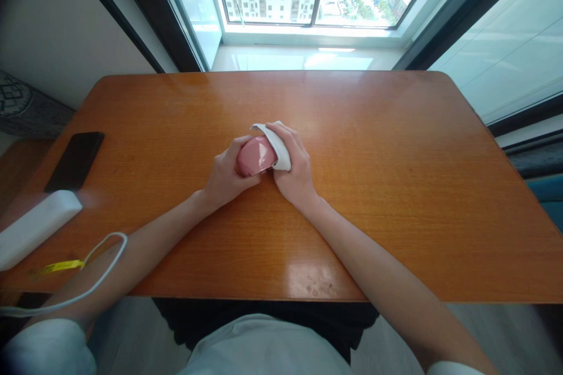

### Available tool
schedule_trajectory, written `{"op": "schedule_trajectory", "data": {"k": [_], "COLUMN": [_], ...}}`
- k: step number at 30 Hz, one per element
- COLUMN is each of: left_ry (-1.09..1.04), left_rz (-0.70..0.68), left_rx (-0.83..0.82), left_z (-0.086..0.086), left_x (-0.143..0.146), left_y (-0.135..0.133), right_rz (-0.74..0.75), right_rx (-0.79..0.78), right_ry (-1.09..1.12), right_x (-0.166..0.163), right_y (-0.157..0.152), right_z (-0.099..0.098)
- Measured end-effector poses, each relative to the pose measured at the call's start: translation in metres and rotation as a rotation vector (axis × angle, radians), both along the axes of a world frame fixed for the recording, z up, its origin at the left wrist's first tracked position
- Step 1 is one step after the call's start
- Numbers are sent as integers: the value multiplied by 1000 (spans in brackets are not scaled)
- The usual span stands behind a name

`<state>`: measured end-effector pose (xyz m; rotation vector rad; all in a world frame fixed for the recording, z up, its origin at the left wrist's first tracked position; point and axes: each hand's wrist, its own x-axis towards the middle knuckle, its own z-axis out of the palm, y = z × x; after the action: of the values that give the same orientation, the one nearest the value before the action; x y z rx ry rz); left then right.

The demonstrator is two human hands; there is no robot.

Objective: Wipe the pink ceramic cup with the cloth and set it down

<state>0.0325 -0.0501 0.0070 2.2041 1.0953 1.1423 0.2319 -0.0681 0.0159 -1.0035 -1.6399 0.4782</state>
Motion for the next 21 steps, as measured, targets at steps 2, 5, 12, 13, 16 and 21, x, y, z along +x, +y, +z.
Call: {"op": "schedule_trajectory", "data": {"k": [2, 5, 12, 13, 16, 21], "left_ry": [8, 15, -36, -47, -56, 23], "left_rz": [4, 6, -43, -53, -76, -89], "left_rx": [1, -1, 5, -5, -55, -88], "left_z": [1, 2, -2, -3, -7, -14], "left_x": [0, -1, -1, 0, 1, 3], "left_y": [-1, -1, 1, 1, 2, 8], "right_rz": [28, 37, -18, -36, -99, -181], "right_rx": [-57, -81, -5, 23, 105, 288], "right_ry": [53, 74, 24, 7, -44, -146], "right_x": [2, 2, 1, 1, 1, 2], "right_y": [4, 5, 2, 1, -2, -5], "right_z": [-3, -4, -6, -6, -6, 1]}}
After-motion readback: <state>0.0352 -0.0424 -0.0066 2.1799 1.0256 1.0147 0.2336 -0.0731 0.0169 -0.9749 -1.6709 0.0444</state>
